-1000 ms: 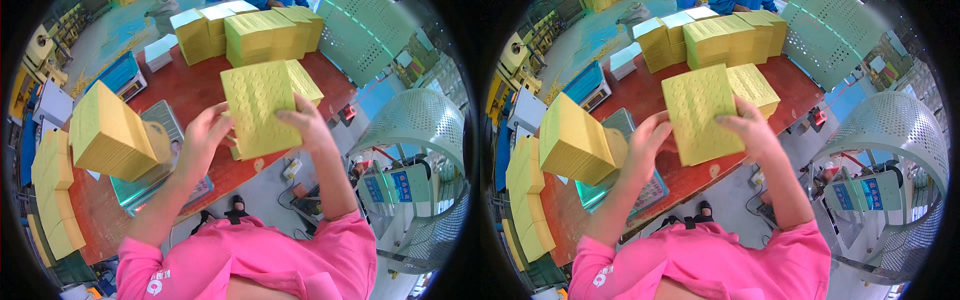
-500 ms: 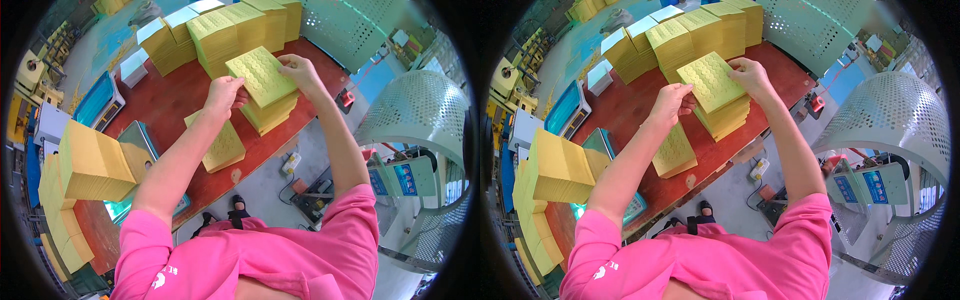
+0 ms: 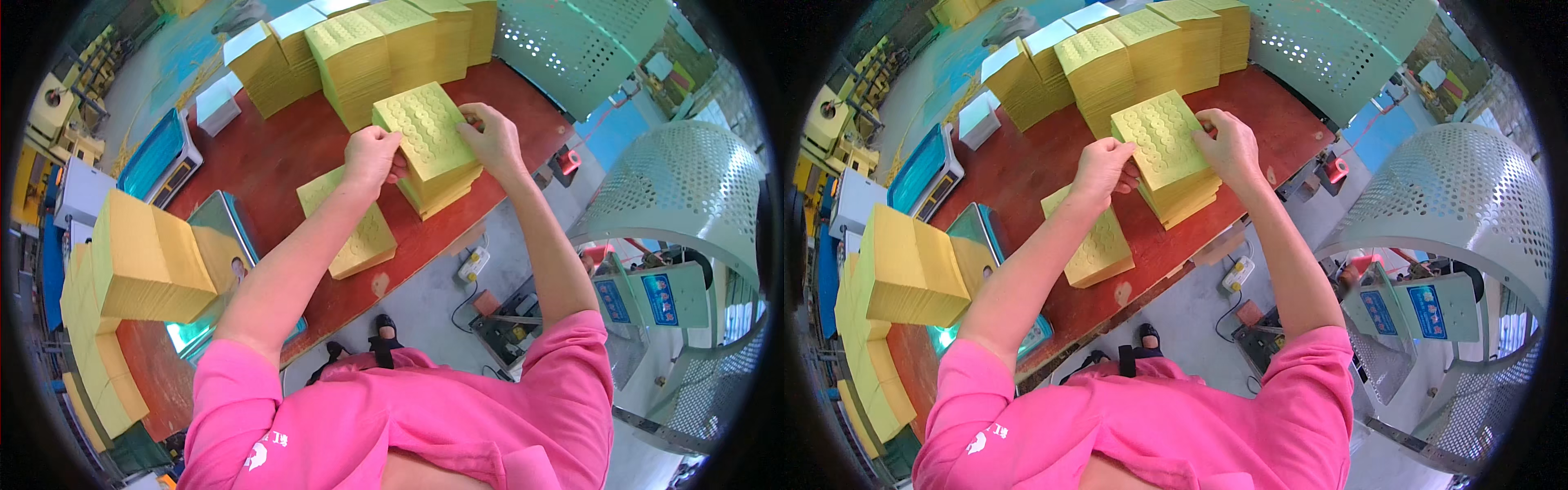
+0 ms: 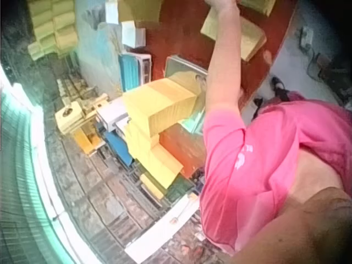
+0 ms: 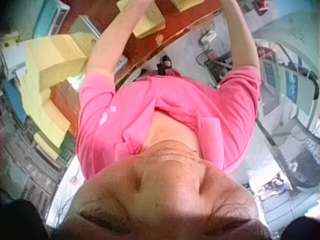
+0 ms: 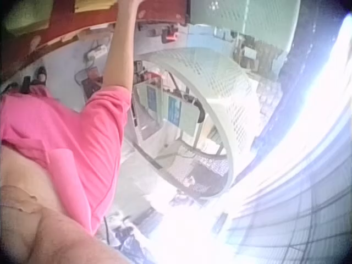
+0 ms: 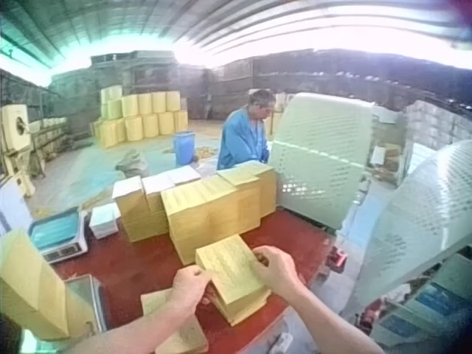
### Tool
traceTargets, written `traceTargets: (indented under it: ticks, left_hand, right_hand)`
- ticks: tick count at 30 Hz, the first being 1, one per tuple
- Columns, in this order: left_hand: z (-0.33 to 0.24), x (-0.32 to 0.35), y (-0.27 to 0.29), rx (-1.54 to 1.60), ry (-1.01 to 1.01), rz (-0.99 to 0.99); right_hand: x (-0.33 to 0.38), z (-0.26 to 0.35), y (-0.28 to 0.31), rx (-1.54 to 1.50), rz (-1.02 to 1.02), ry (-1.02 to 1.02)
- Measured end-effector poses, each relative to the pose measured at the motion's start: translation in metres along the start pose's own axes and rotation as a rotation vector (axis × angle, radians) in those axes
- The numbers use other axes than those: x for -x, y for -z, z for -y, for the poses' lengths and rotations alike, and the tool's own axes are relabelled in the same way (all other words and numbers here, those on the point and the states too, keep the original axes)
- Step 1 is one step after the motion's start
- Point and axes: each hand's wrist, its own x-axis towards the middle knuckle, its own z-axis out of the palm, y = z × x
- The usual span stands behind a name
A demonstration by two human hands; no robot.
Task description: The recorder is weighing stacks of yellow paper and organizing them on a table and conveyor belt.
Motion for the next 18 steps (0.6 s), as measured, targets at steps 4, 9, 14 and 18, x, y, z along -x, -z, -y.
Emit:
traceTargets:
  ticks: [4,9,14,18]
  left_hand:
    - [0.028,0.004,0.003,-0.451,-0.315,-0.195]
    - [0.026,0.148,-0.007,-0.270,-0.783,0.075]
    - [0.054,0.235,0.081,-0.405,-0.674,0.225]
    - [0.074,0.296,0.177,-0.330,-0.340,-0.015]
  right_hand:
    - [0.005,-0.003,-0.014,-0.033,-0.079,0.127]
    - [0.056,0.061,0.009,-0.217,-0.331,0.210]
    - [0.127,0.147,-0.032,-0.491,-0.111,0.249]
    - [0.152,0.188,-0.078,-0.612,0.126,0.327]
